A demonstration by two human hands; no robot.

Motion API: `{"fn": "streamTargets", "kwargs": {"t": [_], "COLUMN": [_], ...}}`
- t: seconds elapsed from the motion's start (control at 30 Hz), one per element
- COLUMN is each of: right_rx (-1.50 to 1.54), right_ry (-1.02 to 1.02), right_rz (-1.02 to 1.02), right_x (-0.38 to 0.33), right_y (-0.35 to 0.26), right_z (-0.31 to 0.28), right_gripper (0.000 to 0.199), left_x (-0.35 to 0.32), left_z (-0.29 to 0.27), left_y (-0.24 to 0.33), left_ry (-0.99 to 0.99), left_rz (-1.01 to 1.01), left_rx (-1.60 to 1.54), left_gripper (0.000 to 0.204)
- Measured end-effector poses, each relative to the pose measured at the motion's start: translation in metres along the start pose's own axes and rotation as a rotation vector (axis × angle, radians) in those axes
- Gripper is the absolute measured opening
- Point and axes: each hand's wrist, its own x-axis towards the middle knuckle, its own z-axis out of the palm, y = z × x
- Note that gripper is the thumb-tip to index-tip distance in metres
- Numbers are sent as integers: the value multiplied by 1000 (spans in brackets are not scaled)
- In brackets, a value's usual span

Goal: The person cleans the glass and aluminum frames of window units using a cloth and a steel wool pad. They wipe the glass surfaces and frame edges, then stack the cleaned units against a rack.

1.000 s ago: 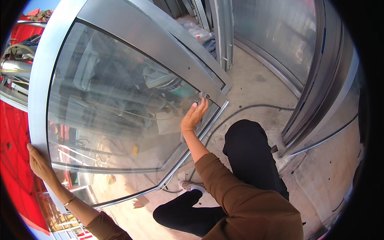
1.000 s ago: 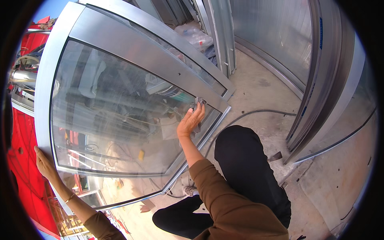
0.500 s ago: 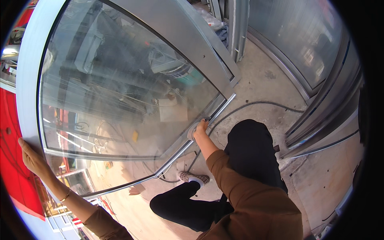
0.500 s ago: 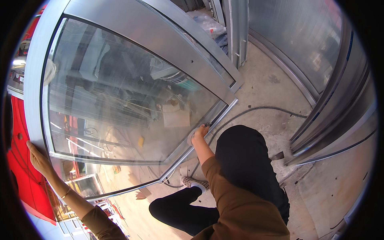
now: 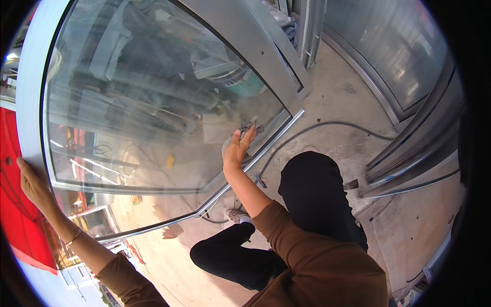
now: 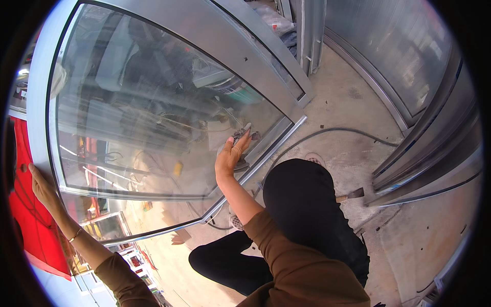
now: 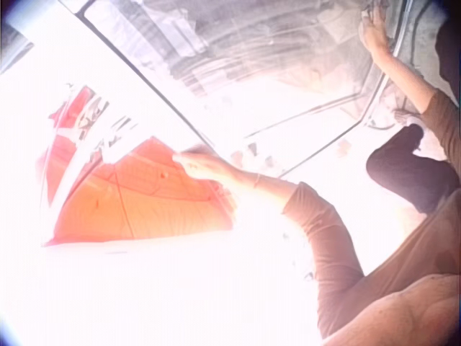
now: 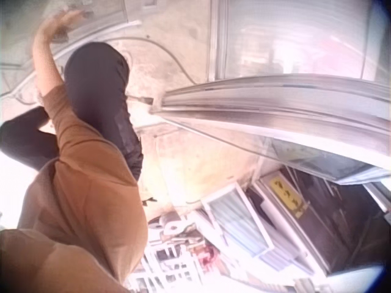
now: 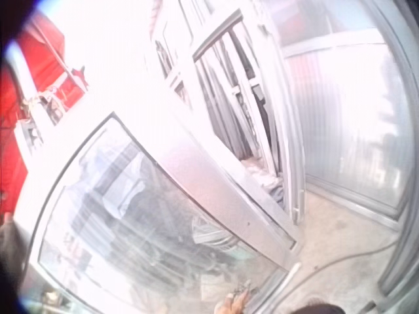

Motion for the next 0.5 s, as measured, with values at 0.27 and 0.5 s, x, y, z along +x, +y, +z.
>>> {"fn": "streamTargets", "kwargs": {"t": [0.27,0.5], "right_rx": [489,415], "right_ry": [148,128], "right_rz": [390,213], "right_x": [129,96], "right_y": [93,87], "right_z": [-62,-28], "right_gripper": [63,54], "left_x": [-7,-4], "left_z": [-3,-10], "left_y": [12,4], "left_ry": [-11,54], "left_rz": [-50,69], "left_rx": [-34,62], "left_gripper": [61,65]}}
